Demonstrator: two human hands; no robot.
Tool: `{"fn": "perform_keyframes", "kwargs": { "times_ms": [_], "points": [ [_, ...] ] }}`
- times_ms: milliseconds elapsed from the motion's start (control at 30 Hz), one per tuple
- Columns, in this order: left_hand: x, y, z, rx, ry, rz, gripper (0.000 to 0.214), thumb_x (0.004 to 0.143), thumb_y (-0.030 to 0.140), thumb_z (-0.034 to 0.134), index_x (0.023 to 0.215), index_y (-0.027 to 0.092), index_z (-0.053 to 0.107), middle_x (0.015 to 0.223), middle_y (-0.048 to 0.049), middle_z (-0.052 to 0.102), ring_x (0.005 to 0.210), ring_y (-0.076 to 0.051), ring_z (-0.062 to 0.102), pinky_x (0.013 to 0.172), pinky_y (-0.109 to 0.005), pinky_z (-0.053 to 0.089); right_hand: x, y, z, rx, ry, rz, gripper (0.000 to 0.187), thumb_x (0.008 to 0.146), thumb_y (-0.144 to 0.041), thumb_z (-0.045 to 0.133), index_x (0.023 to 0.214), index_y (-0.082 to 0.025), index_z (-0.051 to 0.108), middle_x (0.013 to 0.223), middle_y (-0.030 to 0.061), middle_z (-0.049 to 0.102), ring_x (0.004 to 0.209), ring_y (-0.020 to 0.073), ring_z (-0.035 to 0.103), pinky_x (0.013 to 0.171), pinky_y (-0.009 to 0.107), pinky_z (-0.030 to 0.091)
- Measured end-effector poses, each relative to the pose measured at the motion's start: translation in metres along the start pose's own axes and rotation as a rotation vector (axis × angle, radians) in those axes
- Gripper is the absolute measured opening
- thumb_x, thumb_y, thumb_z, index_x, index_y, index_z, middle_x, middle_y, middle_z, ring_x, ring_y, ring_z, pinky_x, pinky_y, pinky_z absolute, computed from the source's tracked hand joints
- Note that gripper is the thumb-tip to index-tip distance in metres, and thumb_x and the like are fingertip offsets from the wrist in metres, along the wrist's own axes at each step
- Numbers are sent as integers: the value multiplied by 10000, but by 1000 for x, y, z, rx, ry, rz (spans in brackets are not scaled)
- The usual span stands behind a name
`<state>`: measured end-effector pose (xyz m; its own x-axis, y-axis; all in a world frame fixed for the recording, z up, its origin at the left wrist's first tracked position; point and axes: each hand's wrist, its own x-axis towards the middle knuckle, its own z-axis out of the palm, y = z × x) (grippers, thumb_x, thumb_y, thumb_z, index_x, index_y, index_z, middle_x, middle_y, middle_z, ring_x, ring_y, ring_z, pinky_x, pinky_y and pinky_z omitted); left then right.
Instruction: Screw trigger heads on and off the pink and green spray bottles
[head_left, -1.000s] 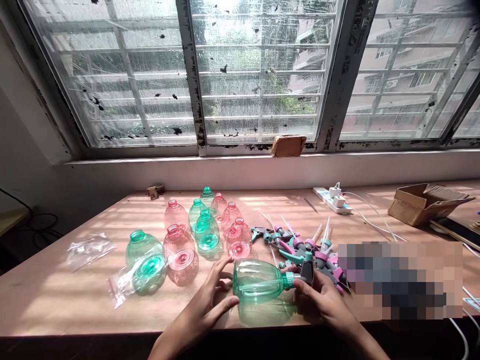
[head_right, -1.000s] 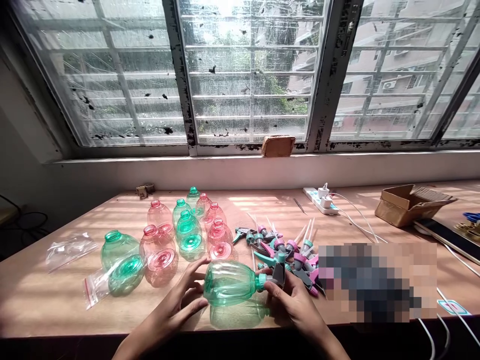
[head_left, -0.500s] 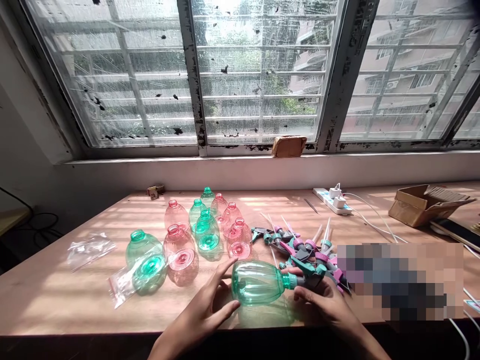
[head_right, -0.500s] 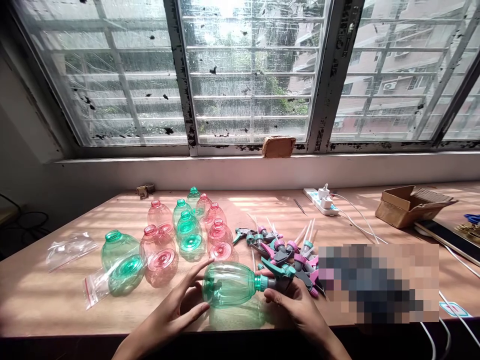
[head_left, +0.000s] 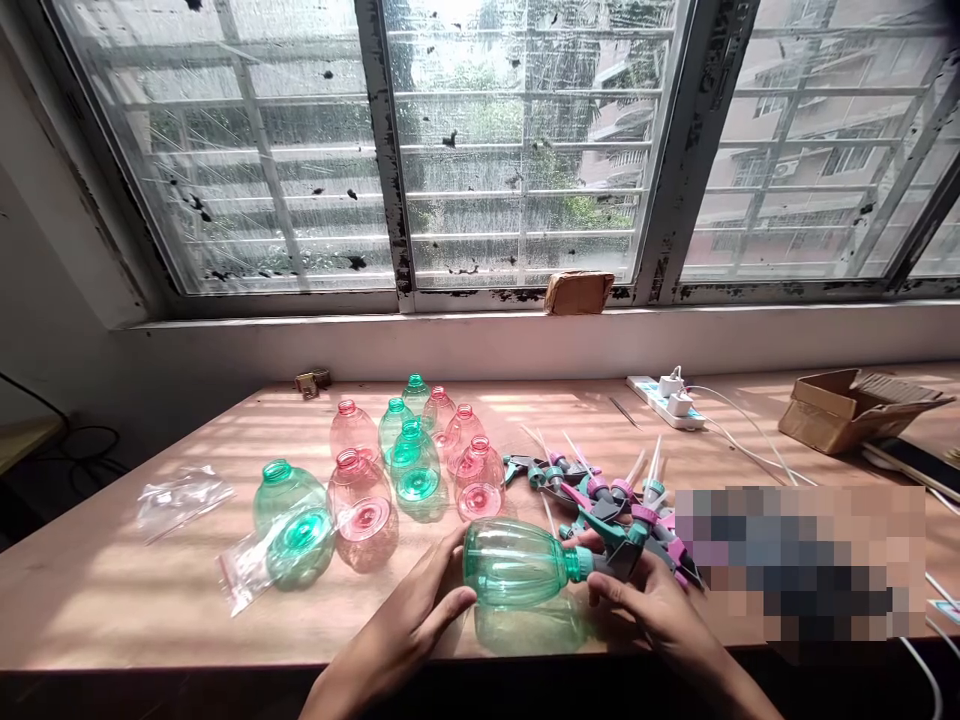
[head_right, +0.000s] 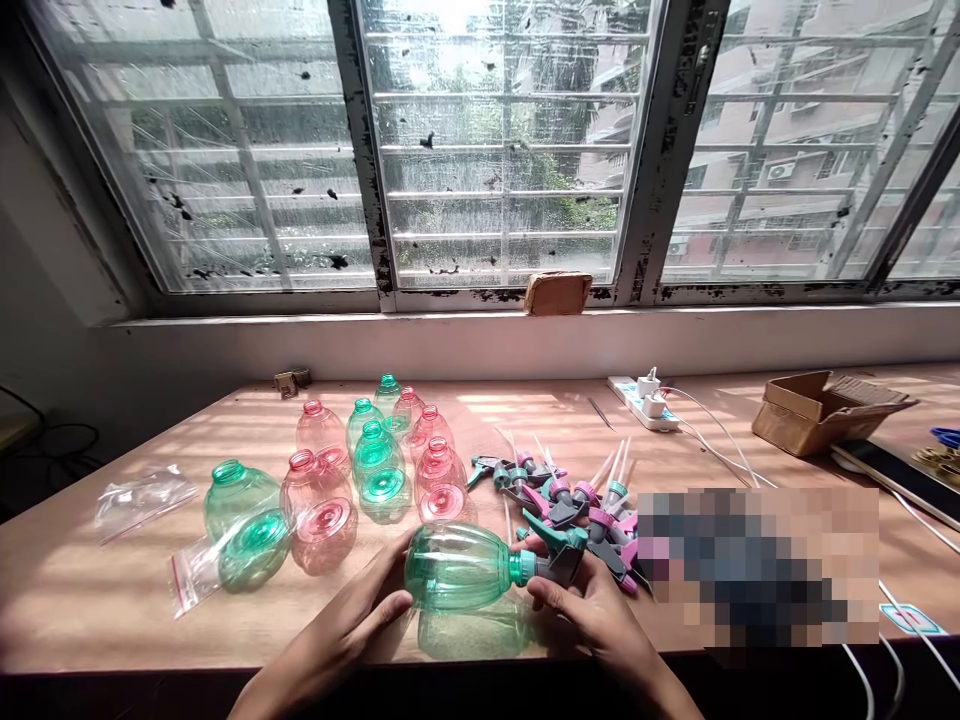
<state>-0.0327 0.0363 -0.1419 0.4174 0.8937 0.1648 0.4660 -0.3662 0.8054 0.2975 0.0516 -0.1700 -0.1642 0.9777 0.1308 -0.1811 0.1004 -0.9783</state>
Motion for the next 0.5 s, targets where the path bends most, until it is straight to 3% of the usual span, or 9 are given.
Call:
{"fn": "perform_keyframes", "kwargs": {
  "times_ms": [100,200,300,400,500],
  "points": [
    [-3,2,1,-16,-1,2,700,1075,515,570,1684,368,259,1729,-74,395,1536,-352,451,1289,-527,366,0,0,3,43,20,-18,417,758,-521,934,1025,-216,836,1121,106,818,765,207,698,749,330,574],
    [-5,1,3,-14,37,88,774,1046,440,654,1682,407,214,1698,-67,433,1468,-325,531,1248,-477,434,-1,1,6,87,54,-4,430,727,-520,956,1012,-225,825,1065,100,835,929,274,749,868,364,590],
    [-4,-2,4,-18,58,153,790,1033,417,682,1671,430,216,1695,-68,419,1473,-322,521,1230,-453,452,-2,-1,7,86,77,12,439,709,-502,970,1018,-228,821,1023,86,838,888,271,758,825,354,603],
    [-2,-6,4,-34,49,101,845,1005,495,714,1680,403,213,1722,-96,377,1515,-357,469,1266,-506,391,-2,-2,8,75,74,5,431,717,-514,961,999,-217,826,1037,105,839,927,300,768,853,385,613],
    [-1,-12,3,-94,20,33,771,1046,558,615,1687,347,241,1728,-121,381,1555,-372,419,1282,-535,354,-1,-2,7,74,51,-8,448,705,-529,961,1012,-224,847,1093,125,840,1016,332,762,937,436,603]
  ]
}}
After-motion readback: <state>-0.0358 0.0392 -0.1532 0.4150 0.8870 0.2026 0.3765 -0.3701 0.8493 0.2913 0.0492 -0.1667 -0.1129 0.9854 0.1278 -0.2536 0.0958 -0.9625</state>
